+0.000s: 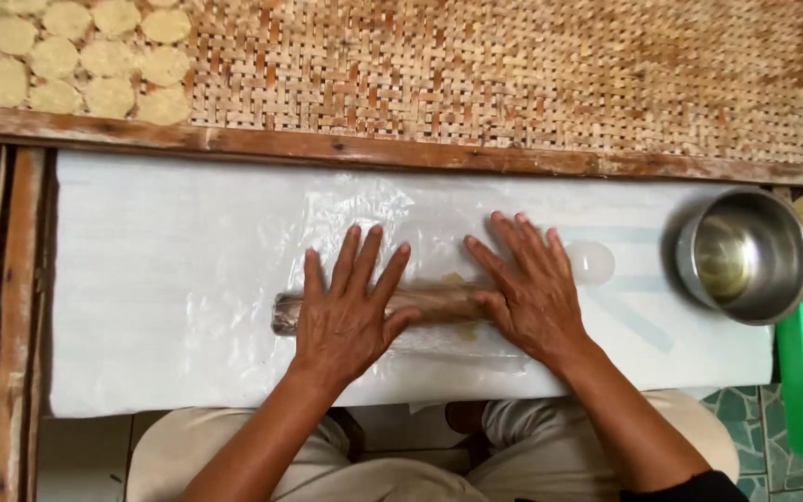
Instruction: The person rolls dough flat using a rolling pin on a plastic sheet, cuts out circular pieces with a plastic cup, and places them on a woven tray. The person repeats this process multiple times, arranging the cut dough pieces in rows on the tray.
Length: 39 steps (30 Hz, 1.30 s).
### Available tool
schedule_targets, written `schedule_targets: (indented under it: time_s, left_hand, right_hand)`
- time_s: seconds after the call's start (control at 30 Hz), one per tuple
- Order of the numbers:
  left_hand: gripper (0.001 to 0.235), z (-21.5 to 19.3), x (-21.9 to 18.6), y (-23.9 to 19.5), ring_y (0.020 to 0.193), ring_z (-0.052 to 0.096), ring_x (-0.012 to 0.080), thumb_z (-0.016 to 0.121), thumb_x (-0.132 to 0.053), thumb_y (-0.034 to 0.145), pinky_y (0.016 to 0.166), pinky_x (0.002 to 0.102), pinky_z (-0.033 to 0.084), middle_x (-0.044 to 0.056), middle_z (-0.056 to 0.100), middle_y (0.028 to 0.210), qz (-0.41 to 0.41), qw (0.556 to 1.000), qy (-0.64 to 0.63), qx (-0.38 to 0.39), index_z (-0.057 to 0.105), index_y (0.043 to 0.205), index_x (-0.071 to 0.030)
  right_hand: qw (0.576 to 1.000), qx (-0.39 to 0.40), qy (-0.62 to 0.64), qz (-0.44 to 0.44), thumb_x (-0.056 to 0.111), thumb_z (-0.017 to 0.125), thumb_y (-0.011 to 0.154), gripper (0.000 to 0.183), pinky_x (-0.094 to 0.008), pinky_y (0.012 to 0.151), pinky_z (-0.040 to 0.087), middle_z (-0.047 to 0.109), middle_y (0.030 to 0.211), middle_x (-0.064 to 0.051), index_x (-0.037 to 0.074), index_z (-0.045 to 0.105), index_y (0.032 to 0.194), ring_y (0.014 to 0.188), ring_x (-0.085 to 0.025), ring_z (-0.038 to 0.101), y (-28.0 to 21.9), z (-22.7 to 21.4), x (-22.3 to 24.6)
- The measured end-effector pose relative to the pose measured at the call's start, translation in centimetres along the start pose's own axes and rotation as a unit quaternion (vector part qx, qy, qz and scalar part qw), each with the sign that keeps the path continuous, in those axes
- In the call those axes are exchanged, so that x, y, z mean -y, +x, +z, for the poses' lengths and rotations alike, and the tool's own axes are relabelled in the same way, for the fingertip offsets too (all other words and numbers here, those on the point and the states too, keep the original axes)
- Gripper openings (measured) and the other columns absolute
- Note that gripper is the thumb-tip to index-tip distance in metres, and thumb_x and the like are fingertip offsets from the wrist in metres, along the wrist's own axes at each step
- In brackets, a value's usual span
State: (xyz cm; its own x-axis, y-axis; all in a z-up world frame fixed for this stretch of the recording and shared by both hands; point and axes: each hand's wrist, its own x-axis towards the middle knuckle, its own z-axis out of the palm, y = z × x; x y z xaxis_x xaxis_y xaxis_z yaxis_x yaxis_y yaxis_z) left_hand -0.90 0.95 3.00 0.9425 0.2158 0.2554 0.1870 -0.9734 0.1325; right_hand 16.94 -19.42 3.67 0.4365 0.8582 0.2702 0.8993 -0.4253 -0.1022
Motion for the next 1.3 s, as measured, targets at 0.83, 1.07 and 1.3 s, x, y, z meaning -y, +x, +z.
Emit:
schedule_targets:
  time_s: [0.83, 1.07, 1.3]
  left_hand:
    - [0.071, 2.3, -3.1, -5.3, 0.146, 0.040, 0.0387, 0.051, -0.051, 0.100, 0.118, 0.069, 0.015, 0.021, 0.052, 0.149, -0.023, 0.995, 0.065, -0.071, 0.044, 0.154, -0.005]
    - [0.045, 0.9, -2.4, -7.0, 0.115, 0.059, 0.0260, 0.055, -0.020, 0.098, 0.105, 0.051, 0.039, 0.009, 0.060, 0.118, 0.024, 0.994, 0.050, -0.089, 0.052, 0.143, -0.013]
    - [0.074, -7.2, 4.2, -7.9, 0.099, 0.063, 0.0372, 0.083, -0.018, 0.073, 0.090, 0.053, 0.046, 0.015, 0.064, 0.117, -0.103, 0.979, 0.016, -0.174, 0.056, 0.141, -0.008]
  right_hand:
    - [0.996, -0.085, -0.022, 0.034, 0.063, 0.030, 0.104, 0.077, -0.045, 0.118, 0.034, 0.039, 0.161, -0.019, 0.010, 0.036, 0.160, 0.149, -0.035, 0.037, -5.1, 1.2, 2.3]
    - [0.996, -0.061, 0.063, 0.022, 0.055, 0.045, 0.101, 0.069, -0.050, 0.120, 0.030, 0.045, 0.158, -0.014, 0.013, 0.041, 0.157, 0.148, -0.035, 0.038, -6.2, -0.3, 2.1]
    - [0.965, -0.138, 0.222, 0.026, 0.012, 0.064, 0.102, 0.034, -0.035, 0.103, 0.051, 0.072, 0.122, 0.005, 0.021, 0.069, 0.134, 0.112, -0.019, 0.068, 0.2, -5.5, -1.8]
